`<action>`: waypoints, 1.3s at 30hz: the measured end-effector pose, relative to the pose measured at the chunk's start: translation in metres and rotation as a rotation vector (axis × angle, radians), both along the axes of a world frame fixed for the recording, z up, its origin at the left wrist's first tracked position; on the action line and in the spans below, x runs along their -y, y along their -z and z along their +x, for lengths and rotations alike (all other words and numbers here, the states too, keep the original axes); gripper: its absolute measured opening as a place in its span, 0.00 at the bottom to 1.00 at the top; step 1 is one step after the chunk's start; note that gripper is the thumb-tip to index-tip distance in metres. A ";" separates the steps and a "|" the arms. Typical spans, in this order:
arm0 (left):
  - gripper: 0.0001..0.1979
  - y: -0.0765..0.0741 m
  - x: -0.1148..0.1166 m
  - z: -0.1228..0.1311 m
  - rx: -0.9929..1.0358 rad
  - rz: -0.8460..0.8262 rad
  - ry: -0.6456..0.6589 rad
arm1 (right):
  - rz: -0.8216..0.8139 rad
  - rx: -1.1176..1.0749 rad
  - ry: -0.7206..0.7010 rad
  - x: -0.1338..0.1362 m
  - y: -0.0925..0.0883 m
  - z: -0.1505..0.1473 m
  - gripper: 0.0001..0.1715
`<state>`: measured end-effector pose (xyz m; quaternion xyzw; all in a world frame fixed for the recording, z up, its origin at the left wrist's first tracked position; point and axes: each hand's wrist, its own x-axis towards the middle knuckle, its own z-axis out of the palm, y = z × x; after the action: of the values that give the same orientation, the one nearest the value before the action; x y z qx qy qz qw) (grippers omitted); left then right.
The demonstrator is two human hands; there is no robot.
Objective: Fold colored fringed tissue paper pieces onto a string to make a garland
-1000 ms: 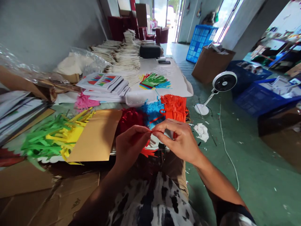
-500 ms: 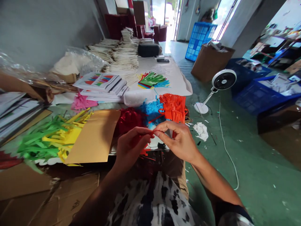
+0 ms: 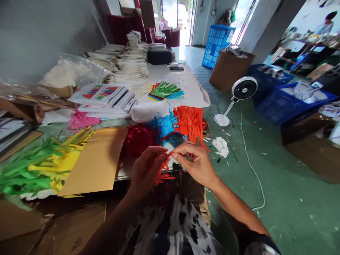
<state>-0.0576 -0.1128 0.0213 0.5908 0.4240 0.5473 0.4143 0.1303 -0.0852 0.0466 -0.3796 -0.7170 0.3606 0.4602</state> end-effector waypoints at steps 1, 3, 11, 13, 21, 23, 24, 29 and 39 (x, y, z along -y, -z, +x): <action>0.07 0.001 0.000 0.000 -0.083 0.012 0.023 | 0.023 0.023 0.000 0.002 0.002 0.001 0.07; 0.07 0.003 0.001 0.001 -0.251 0.025 0.058 | 0.046 0.060 0.010 0.006 0.005 0.004 0.07; 0.15 0.009 0.001 0.011 -0.411 -0.037 0.199 | -0.051 0.006 0.162 0.014 0.016 0.030 0.11; 0.14 0.011 -0.005 0.010 -0.402 -0.091 0.208 | -0.038 0.098 0.177 0.000 0.024 0.037 0.12; 0.11 0.002 -0.063 0.009 -0.529 -0.183 0.104 | 0.042 0.970 0.433 -0.093 0.062 0.045 0.33; 0.13 0.000 -0.075 0.010 -0.522 -0.194 0.113 | -0.006 1.011 0.380 -0.110 0.063 0.050 0.28; 0.14 0.000 -0.080 0.011 -0.523 -0.196 0.129 | -0.022 1.010 0.355 -0.117 0.061 0.054 0.25; 0.12 0.009 -0.095 0.023 -0.551 -0.203 0.284 | -0.050 0.958 0.240 -0.178 0.040 0.080 0.17; 0.11 -0.007 -0.136 0.071 -0.212 -0.057 0.178 | -0.059 0.226 -0.002 -0.169 -0.016 0.085 0.31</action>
<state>0.0137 0.0231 0.0282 0.6686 0.4267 0.4307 0.4304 0.2154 0.0836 0.0630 -0.4304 -0.7538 0.3369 0.3647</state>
